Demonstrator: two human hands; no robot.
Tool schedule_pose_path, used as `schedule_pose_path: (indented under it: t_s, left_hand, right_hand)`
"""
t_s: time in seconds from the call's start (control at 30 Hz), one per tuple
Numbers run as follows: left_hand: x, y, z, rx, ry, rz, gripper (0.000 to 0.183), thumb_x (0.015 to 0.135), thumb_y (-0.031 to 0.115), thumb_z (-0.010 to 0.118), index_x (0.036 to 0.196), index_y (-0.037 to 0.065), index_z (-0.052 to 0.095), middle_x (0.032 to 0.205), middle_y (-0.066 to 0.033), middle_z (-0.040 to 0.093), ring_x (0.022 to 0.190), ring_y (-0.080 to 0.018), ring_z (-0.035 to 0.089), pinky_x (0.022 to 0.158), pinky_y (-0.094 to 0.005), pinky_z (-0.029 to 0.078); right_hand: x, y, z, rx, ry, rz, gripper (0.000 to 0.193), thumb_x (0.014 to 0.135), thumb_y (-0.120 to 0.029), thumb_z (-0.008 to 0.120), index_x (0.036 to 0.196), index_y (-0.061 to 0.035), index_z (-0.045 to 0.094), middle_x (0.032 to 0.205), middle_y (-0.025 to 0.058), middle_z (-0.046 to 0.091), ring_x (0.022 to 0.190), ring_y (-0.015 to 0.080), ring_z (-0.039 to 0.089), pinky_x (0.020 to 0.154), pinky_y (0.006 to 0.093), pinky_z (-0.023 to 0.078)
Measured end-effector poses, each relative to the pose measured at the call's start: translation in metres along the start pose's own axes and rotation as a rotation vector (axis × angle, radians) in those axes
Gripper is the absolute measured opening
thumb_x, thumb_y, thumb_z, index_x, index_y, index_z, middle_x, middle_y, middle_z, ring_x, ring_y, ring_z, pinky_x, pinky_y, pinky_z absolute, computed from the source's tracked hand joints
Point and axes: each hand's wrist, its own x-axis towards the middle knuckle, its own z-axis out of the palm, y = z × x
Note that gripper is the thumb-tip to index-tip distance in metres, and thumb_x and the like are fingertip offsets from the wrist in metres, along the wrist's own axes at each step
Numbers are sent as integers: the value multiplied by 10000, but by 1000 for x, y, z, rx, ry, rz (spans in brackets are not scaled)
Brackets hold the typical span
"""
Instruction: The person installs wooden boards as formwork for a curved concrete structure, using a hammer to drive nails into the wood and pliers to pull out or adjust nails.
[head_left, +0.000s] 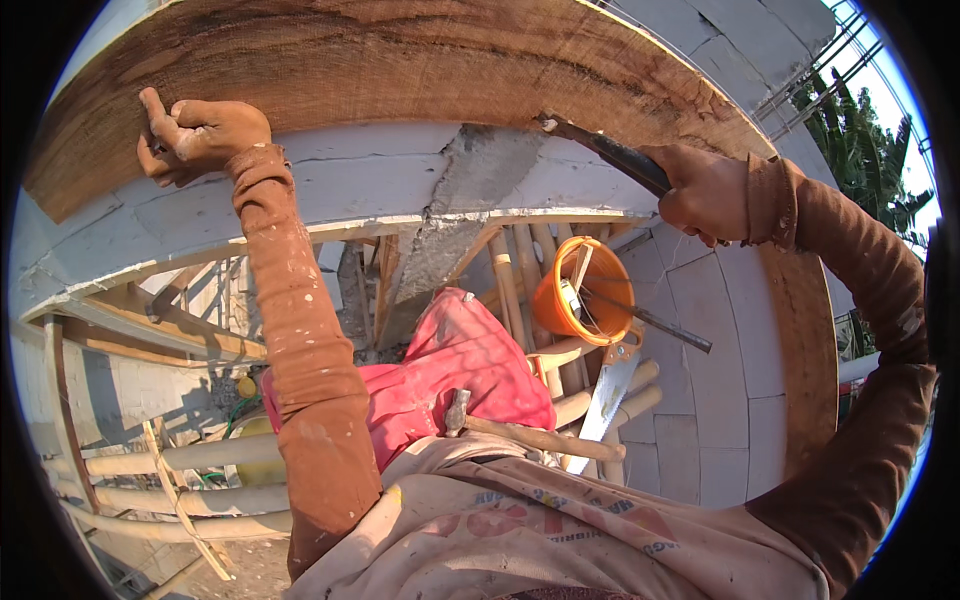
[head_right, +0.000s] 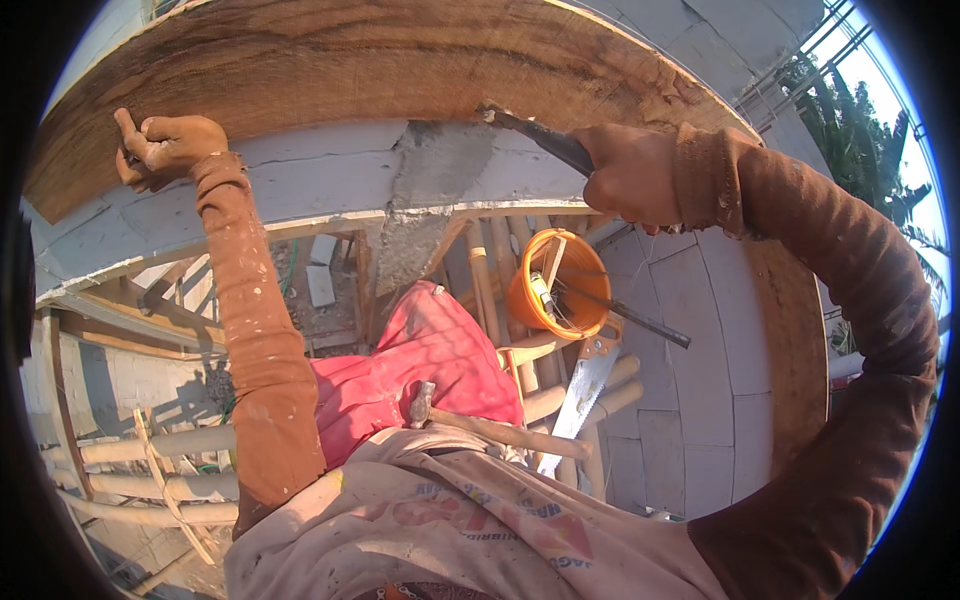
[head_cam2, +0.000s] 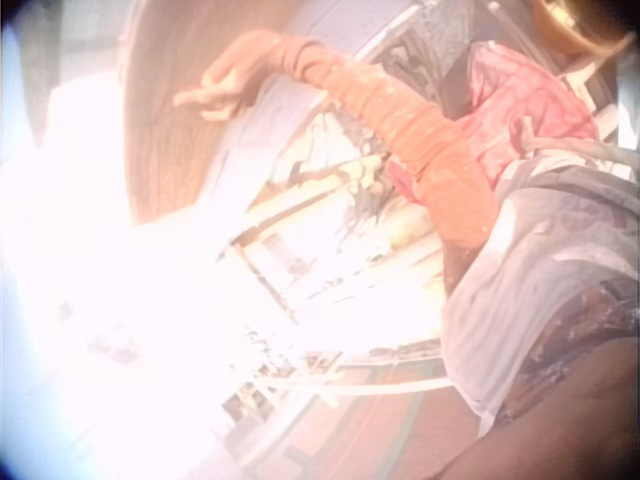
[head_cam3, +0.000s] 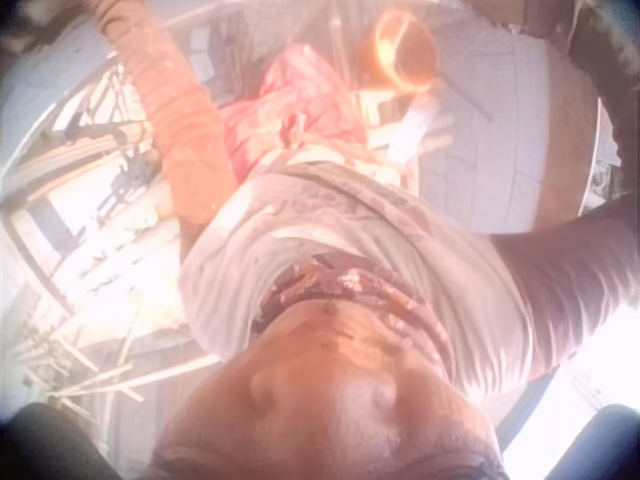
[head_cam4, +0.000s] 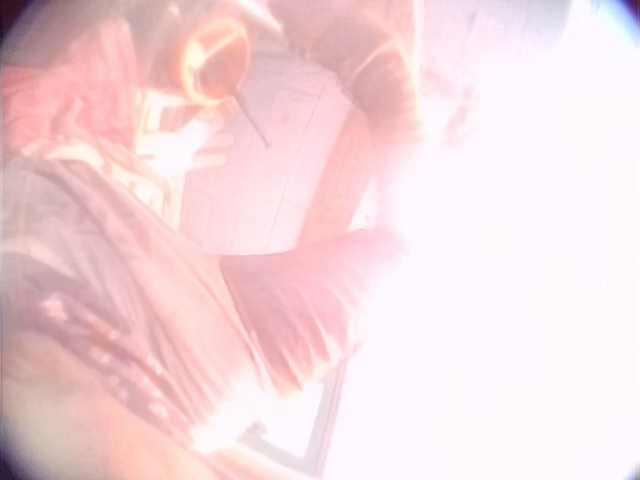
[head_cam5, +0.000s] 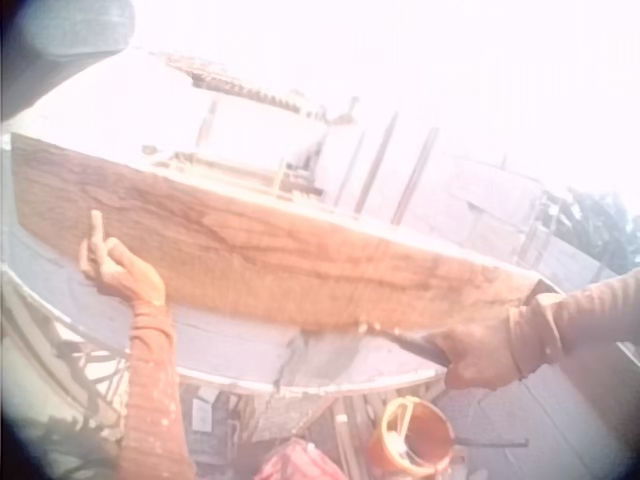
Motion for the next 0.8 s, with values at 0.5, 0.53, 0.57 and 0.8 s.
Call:
schedule_pose_path:
  t_s: [0.5, 0.53, 0.57, 0.8]
  left_hand:
    - [3, -9, 5, 18, 38, 28, 374, 834, 205, 402, 1080, 116, 670, 1161, -130, 413, 1092, -267, 370, 963, -521, 254]
    - [2, -9, 5, 11, 40, 34, 372, 831, 203, 406, 1073, 114, 674, 1165, -131, 412, 1093, -270, 372, 959, -521, 256]
    - [0, -7, 4, 12, 32, 31, 372, 831, 203, 406, 1073, 114, 674, 1165, -131, 412, 1093, -270, 372, 959, -521, 256]
    - [0, -11, 1, -81, 24, 70, 345, 866, 167, 409, 1103, 100, 650, 1113, -136, 515, 1147, -258, 331, 961, -528, 221]
  right_hand:
    - [8, 18, 15, 586, -80, 44, 495, 677, -12, 480, 1170, 10, 445, 774, 110, 516, 569, 197, 555, 407, 304, 452]
    - [1, 4, 9, 350, -39, 46, 445, 681, -14, 476, 1124, 22, 454, 750, 116, 527, 537, 200, 562, 384, 301, 447]
    - [-2, -3, 7, 115, -2, 50, 396, 686, -16, 473, 1078, 34, 462, 727, 122, 537, 506, 203, 568, 360, 298, 442]
    - [9, 19, 47, 1508, -403, -55, 251, 782, -87, 365, 959, 42, 487, 758, 161, 555, 627, 270, 573, 576, 384, 510]
